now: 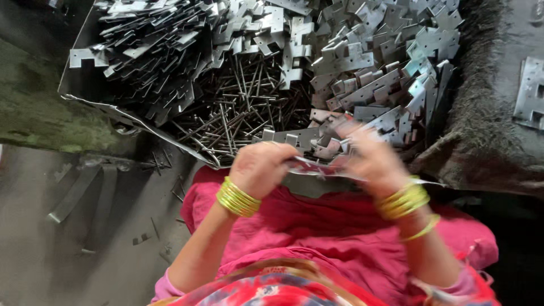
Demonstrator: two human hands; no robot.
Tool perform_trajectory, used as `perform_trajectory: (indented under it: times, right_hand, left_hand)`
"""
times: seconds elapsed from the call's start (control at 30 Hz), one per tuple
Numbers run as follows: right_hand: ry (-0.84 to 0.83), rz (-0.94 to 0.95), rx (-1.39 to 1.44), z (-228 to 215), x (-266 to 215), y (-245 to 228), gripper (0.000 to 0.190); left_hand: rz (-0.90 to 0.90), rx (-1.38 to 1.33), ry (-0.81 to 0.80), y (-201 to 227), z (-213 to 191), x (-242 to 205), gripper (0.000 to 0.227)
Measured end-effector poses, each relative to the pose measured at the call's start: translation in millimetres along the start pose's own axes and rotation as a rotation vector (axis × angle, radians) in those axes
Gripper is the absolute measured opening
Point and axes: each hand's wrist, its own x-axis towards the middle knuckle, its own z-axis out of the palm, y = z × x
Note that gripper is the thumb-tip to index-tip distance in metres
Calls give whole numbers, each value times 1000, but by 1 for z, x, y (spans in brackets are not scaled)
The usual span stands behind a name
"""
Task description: The person assembles small metal brackets by inserting nails into pre-drilled holes. They pick up brackets and nails from a large pile, align them, and insert the nails by hand, then place the assembled units aside.
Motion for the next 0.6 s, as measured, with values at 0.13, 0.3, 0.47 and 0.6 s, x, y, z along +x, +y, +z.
perform_trajectory:
  times: [0.13, 0.3, 0.47, 0.6]
  right_hand:
    - [-453, 333, 719, 62, 20, -66, 44]
    - [-179, 601, 475, 71, 85, -52, 20]
    - [-99, 483, -520, 125, 153, -7, 40]
    - [-40, 420, -712, 167, 167, 11, 16]
  left_hand:
    - [85, -147, -49, 4, 1, -15, 27]
    - [-54, -14, 384, -24, -20, -34, 30]
    - [-497, -400, 460, -46, -28, -58, 25]
    - [-546, -447, 461, -56, -24, -61, 23]
